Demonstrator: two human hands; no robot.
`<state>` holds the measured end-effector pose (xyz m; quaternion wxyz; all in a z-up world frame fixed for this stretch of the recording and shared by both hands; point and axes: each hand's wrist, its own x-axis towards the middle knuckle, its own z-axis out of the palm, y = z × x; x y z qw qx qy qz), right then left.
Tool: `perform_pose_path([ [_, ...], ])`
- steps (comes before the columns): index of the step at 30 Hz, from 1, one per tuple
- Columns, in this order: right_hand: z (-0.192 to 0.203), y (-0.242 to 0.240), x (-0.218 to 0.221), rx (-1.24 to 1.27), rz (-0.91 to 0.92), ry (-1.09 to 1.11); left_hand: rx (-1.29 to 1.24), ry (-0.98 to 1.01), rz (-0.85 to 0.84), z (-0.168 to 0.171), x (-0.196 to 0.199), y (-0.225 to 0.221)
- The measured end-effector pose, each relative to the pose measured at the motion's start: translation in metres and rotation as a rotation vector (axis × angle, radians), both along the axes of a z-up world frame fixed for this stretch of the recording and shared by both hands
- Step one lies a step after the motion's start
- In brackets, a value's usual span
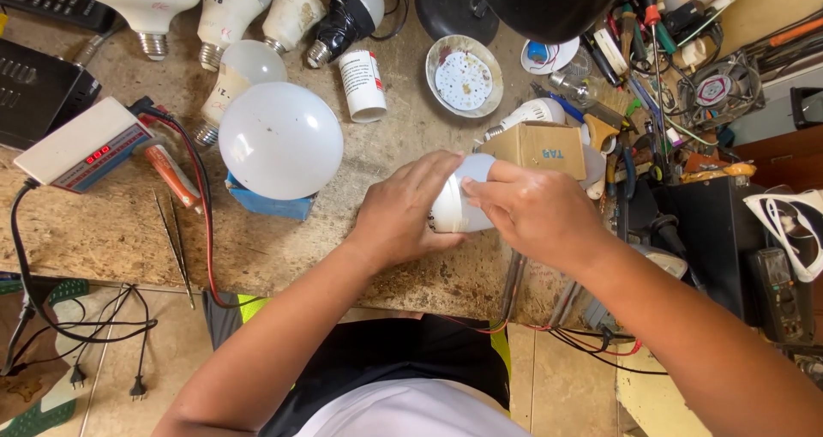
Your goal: Organizing and inspecting various LED light bulbs on a workbench and marking one with a pen.
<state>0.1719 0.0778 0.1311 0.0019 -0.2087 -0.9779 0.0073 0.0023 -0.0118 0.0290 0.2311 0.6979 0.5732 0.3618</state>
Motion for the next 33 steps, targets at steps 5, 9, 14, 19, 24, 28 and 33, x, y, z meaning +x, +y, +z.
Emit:
perform_pose_path([
  [5,-0.009,0.002,0.007,0.334,0.063,-0.030,-0.028,0.023,-0.081,0.003,-0.005,0.009],
  [9,-0.011,-0.006,0.004,0.254,0.015,0.022,0.004,0.023,-0.091,0.005,-0.007,0.009],
  [14,-0.036,-0.008,0.017,0.444,0.014,0.075,0.035,0.028,-0.095,0.006,-0.008,0.007],
  [19,-0.031,-0.003,0.012,0.401,0.022,0.126,0.031,0.048,-0.113,0.003,-0.009,0.008],
  [24,-0.038,-0.007,0.014,0.385,-0.054,0.136,0.039,0.055,-0.108,0.002,-0.010,0.009],
  [28,-0.028,0.005,0.013,0.361,0.042,0.122,0.037,0.069,-0.116,0.002,-0.008,0.008],
  [33,-0.026,0.023,0.018,0.290,0.148,0.076,0.028,0.051,-0.128,0.009,-0.012,0.006],
])
